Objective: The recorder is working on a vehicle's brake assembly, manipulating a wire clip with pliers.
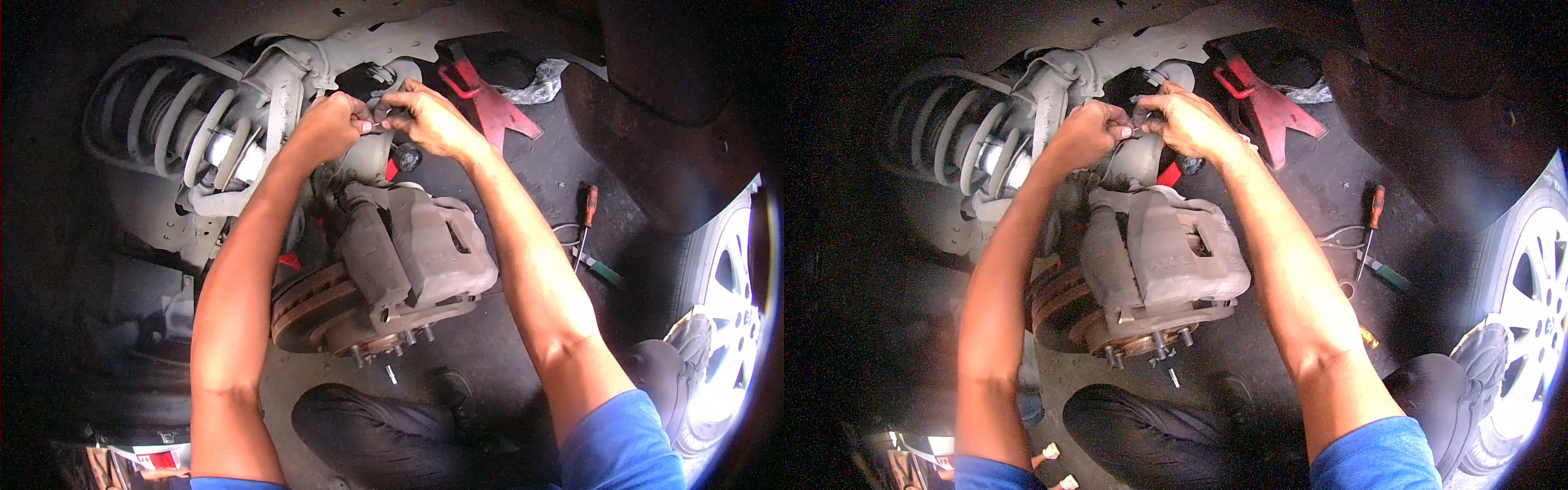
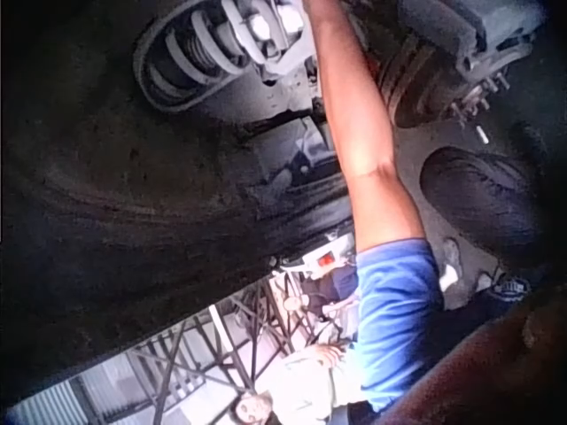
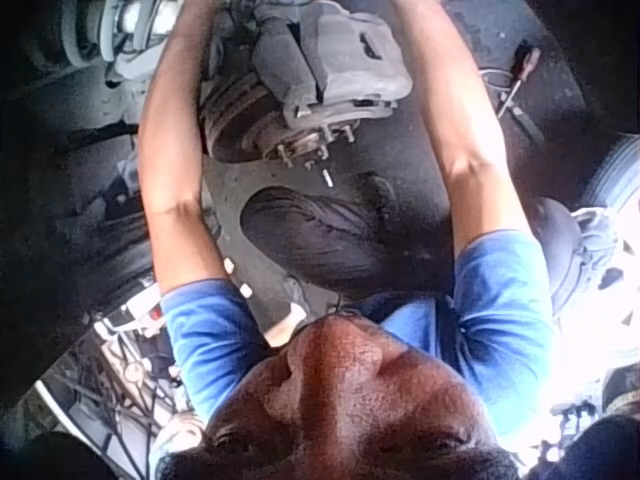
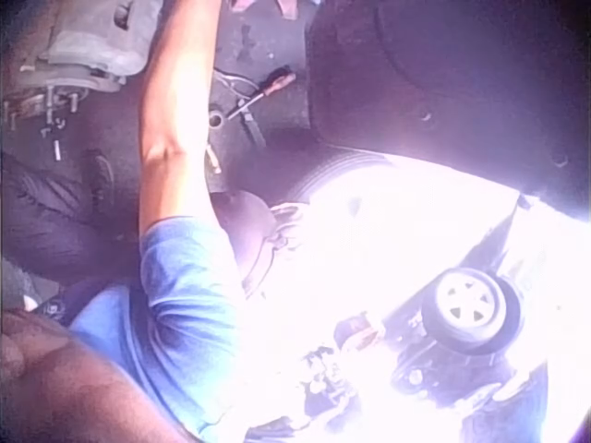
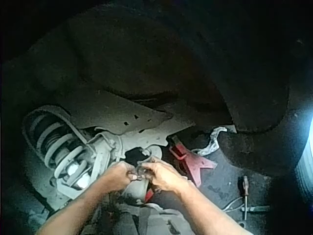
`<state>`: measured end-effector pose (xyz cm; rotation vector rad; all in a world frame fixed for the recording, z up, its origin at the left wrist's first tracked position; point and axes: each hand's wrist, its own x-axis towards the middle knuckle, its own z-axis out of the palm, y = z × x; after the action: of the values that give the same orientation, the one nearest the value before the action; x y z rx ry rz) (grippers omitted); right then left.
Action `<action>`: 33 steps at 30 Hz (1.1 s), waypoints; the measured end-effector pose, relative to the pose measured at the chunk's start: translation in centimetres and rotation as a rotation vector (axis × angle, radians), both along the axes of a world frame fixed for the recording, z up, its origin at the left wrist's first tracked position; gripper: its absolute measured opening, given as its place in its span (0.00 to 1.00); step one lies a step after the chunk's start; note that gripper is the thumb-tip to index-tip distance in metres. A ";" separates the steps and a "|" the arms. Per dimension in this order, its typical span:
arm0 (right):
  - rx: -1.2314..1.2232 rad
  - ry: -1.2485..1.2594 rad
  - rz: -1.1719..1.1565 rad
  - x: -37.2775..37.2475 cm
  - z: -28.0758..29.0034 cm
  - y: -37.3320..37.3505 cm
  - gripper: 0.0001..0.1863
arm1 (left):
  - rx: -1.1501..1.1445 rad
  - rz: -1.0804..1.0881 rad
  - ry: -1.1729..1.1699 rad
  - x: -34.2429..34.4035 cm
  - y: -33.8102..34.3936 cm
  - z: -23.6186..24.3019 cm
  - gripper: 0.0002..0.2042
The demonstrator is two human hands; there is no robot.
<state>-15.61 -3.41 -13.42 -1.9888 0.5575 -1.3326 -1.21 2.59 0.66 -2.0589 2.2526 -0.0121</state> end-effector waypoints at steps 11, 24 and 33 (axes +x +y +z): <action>0.057 0.005 0.023 0.1 -0.4 -0.1 0.11 | -0.006 -0.011 -0.016 -0.2 0.2 -0.2 0.11; 0.026 -0.037 0.027 0.3 -1.0 -0.1 0.14 | 0.203 0.063 0.354 1.8 -0.6 -1.0 0.12; 0.088 0.005 0.087 0.1 -0.6 0.2 0.14 | 0.185 0.139 0.400 2.3 -0.8 -0.9 0.13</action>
<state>-15.49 -3.20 -14.03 -1.9237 0.5175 -1.2304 1.10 1.77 -0.23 -2.2690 2.1952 0.6459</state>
